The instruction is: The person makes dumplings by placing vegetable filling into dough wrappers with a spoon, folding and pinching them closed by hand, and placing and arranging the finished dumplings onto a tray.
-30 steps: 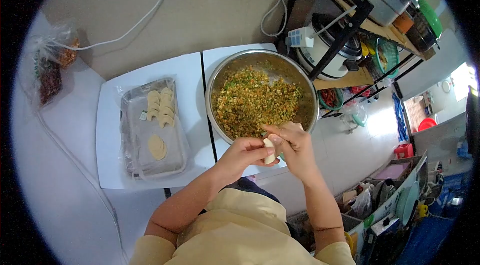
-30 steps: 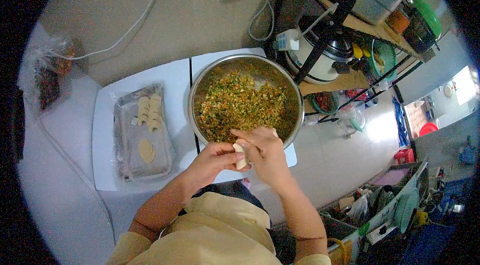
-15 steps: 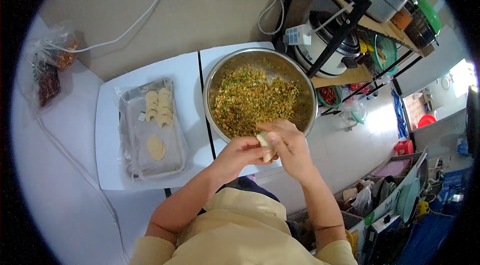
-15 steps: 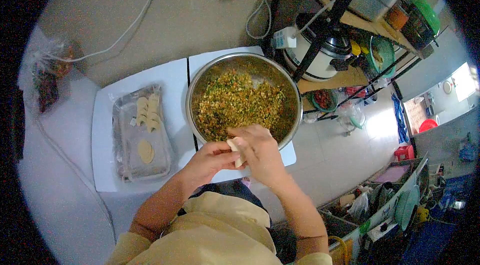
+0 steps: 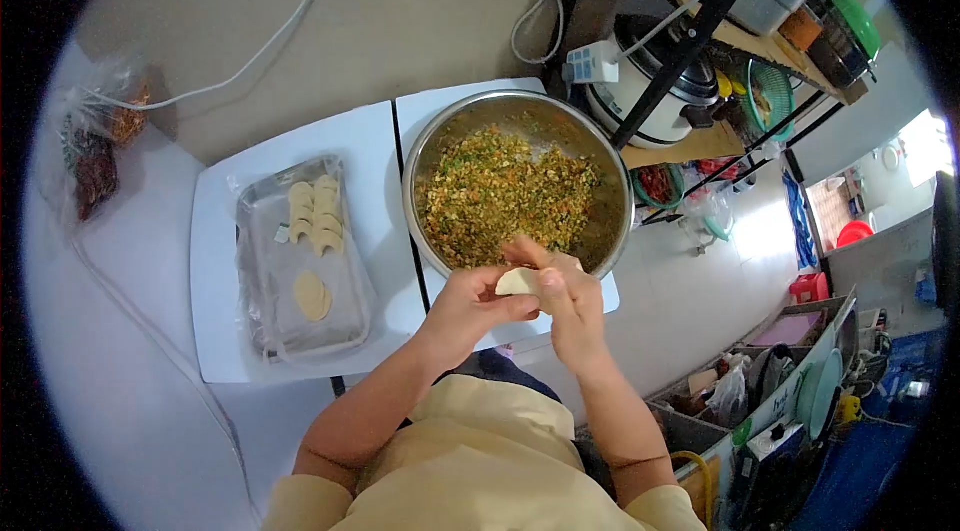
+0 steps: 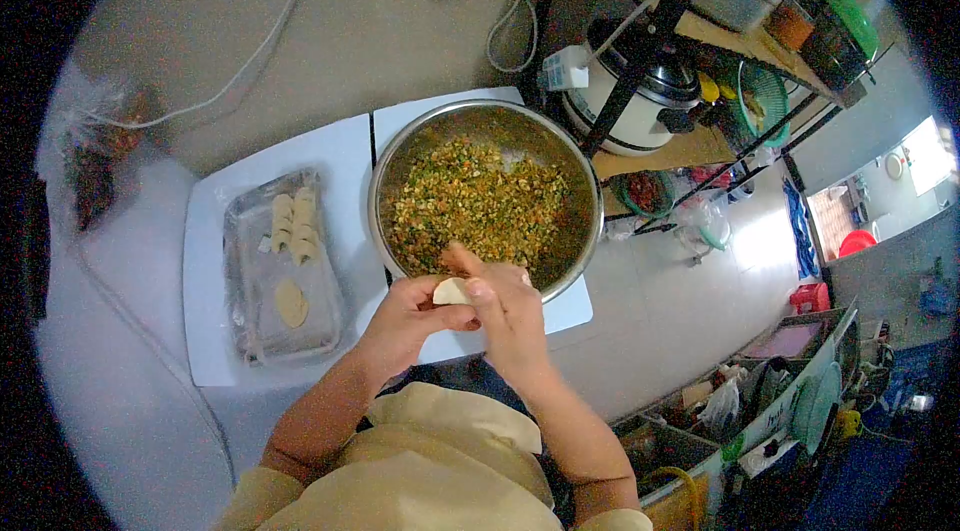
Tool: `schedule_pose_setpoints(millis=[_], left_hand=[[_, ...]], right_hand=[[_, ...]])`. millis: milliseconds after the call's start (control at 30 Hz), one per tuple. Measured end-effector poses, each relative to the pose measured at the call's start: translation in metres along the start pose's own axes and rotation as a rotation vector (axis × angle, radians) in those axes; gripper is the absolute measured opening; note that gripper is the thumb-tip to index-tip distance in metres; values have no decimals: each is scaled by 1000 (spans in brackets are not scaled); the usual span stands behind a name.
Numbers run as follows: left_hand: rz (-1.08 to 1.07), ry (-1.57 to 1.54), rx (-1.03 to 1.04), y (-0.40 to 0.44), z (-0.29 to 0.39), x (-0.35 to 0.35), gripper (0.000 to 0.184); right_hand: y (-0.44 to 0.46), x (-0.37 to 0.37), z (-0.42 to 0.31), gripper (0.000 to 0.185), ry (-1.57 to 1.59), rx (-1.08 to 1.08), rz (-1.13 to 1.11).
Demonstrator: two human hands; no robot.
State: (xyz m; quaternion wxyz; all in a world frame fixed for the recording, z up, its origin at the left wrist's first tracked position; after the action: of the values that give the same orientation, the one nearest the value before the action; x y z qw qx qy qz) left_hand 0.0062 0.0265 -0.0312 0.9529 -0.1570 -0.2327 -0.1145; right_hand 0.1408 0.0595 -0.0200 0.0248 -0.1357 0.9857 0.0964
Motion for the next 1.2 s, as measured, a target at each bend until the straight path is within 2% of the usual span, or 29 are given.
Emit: schedule_pose_setpoints(millis=[133,200,233,267,300,333,367,433,500,567,667,767,867,900,933,967,1000,1133,1200], left_hand=[[44,-28,78,-1,0,0,28],[51,-21,117,-2,2,1,25],[29,33,76,-3,4,2,25],[8,88,35,-4,6,3,25],[7,88,34,-6,9,3,25],[0,167,50,-8,12,2,26],[-7,246,68,-10,15,3,27],[29,184,113,-12,19,6,28],[63,120,158,-14,21,8,29],[77,94,202,-16,22,7,30],[38,100,243,-18,22,7,32],[37,64,187,-20,20,9,33],[29,69,243,-18,11,10,34],[29,70,242,-18,13,11,34],[35,120,155,-19,13,12,34],[41,169,68,-20,13,13,35],[42,170,67,-20,11,14,35],[111,299,210,-23,13,14,34],[137,349,266,-25,18,14,33]], right_hand=[[-3,1,-3,19,141,40,96],[-1,-5,-6,24,-117,-178,-32],[-1,-9,-7,24,-117,-178,-32],[-1,-12,-8,27,-256,-257,-78],[-2,-12,-11,30,-395,-336,-123],[-1,-12,-14,30,-396,-336,-123],[0,-11,-20,32,-371,-370,-138],[0,-6,-22,33,-343,-405,-154],[-8,-8,-15,37,70,-270,-5],[-10,-10,-11,38,68,-308,6],[-15,-8,-8,35,157,-262,9],[-18,-9,-7,32,159,-265,48],[-16,-11,-10,24,57,-357,81],[-16,-13,-14,19,-77,-396,116],[-16,-13,-18,15,-211,-433,151],[-16,-13,-22,15,-210,-431,151],[-17,-12,-26,12,-269,-448,156],[-13,-16,-28,12,-369,-565,80],[-13,-19,-30,13,-339,-537,52]])
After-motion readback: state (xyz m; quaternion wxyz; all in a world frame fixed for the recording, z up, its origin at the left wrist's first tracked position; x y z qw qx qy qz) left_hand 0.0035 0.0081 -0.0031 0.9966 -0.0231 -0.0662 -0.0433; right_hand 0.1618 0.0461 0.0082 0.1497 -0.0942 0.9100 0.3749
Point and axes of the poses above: each hand's wrist, its own y-axis towards the middle knuckle, its own x-axis out of the palm, z = x × y, the point moved 2 cm from there along y, towards the middle knuckle, and after that the axes turned 1 degree about -z, right-handed, at the moved point
